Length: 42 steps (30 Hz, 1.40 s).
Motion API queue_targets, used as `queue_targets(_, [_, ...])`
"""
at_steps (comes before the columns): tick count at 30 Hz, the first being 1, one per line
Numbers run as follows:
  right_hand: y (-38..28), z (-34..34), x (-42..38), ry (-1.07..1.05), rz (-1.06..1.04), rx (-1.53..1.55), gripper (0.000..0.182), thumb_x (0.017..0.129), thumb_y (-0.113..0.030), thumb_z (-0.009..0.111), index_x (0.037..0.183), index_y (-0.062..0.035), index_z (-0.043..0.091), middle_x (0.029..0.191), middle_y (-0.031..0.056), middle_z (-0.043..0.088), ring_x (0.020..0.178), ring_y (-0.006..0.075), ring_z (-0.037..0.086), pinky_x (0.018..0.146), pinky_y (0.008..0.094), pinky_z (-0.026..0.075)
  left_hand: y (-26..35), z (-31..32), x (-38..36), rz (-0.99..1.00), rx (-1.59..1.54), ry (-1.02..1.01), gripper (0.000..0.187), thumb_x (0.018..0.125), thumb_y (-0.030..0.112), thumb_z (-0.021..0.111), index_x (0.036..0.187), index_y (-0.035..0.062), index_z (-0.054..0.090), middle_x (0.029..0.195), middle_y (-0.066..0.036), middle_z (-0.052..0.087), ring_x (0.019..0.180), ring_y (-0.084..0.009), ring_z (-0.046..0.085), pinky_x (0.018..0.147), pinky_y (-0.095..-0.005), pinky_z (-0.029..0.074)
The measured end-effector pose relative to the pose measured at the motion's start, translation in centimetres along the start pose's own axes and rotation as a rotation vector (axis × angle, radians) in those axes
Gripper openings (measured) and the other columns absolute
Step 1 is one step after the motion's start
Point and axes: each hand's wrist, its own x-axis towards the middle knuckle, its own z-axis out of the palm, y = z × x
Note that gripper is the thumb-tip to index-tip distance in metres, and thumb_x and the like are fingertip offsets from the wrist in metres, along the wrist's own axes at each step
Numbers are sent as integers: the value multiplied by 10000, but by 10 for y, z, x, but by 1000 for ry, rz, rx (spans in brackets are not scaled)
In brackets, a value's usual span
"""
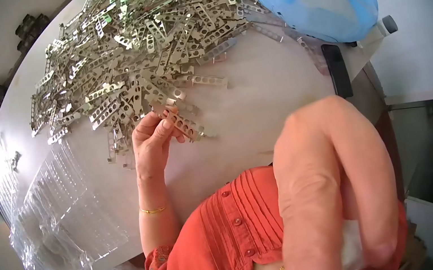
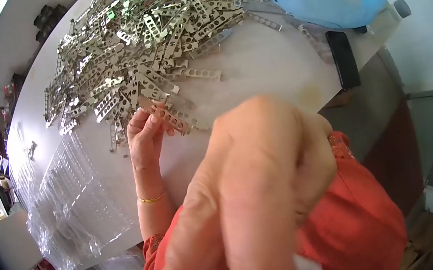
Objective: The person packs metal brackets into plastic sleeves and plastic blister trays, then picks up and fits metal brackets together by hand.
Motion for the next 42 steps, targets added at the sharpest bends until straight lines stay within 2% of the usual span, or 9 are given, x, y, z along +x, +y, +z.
queue_targets(5, [-16, -1, 0, 11, -28, 44, 293, 941, 26, 573, 690, -124, 586, 739, 121, 650, 730, 172, 663, 1086, 418, 365, -5, 6, -4, 2, -25, 121, 223, 939, 82, 675, 1123, -43, 681, 965, -85, 704, 672, -163, 622, 632, -303, 541])
queue_targets(7, [-6, -3, 20, 19, -29, 83, 283, 939, 29, 571, 695, -114, 581, 745, 131, 648, 729, 187, 664, 1053, 419, 376, 0, 2, -2, -147, -127, 127, 223, 938, 76, 674, 1123, -49, 679, 913, -83, 694, 670, -159, 620, 628, -303, 541])
queue_targets(15, [-14, -9, 40, 61, 1, 195, 243, 934, 40, 564, 718, -72, 564, 767, 173, 640, 725, 246, 665, 920, 425, 419, -11, 7, -8, 16, -48, 150, 236, 962, 111, 656, 1136, -49, 667, 844, -90, 691, 676, -150, 625, 622, -295, 523])
queue_targets(16, [-17, -10, 39, 69, -1, 209, 238, 933, 42, 564, 721, -67, 562, 770, 178, 640, 724, 254, 665, 903, 426, 424, -8, 0, -3, -117, -68, 164, 238, 964, 117, 655, 1139, -44, 667, 836, -88, 689, 671, -146, 621, 622, -296, 522])
queue_targets(17, [-22, -12, 41, 79, -1, 225, 233, 932, 43, 563, 724, -61, 559, 773, 183, 639, 724, 261, 665, 886, 427, 430, -5, -5, 0, -8, 43, -31, 233, 965, 118, 653, 1132, -44, 669, 837, -82, 691, 672, -144, 615, 622, -302, 524])
queue_targets(28, [-107, -3, -53, 114, 82, 349, 182, 924, 59, 553, 755, -4, 535, 803, 241, 628, 718, 342, 666, 703, 435, 489, -13, -10, -2, -15, 16, 37, 171, 954, 67, 649, 1088, -34, 682, 904, -94, 698, 665, -153, 614, 610, -316, 532])
queue_targets(32, [-76, -13, 18, 79, 171, 390, 164, 921, 65, 550, 766, 17, 527, 814, 262, 625, 716, 372, 667, 636, 438, 510, -9, -9, -3, 1, 54, 55, 189, 944, 79, 668, 1091, -38, 680, 897, -97, 696, 665, -152, 629, 607, -309, 536])
queue_targets(39, [-61, -12, 37, 38, 310, 419, 140, 917, 73, 544, 783, 48, 513, 831, 293, 619, 713, 416, 667, 537, 442, 542, -6, 3, -4, -6, 31, 29, 185, 919, 63, 699, 1072, -41, 687, 944, -96, 704, 677, -142, 635, 591, -302, 556])
queue_targets(42, [-68, -26, 47, -154, 362, 311, 136, 917, 73, 539, 789, 40, 509, 823, 273, 616, 665, 381, 641, 506, 429, 514, -5, 4, -1, -3, 36, 20, 188, 917, 66, 703, 1070, -43, 684, 937, -94, 703, 679, -145, 639, 595, -297, 553])
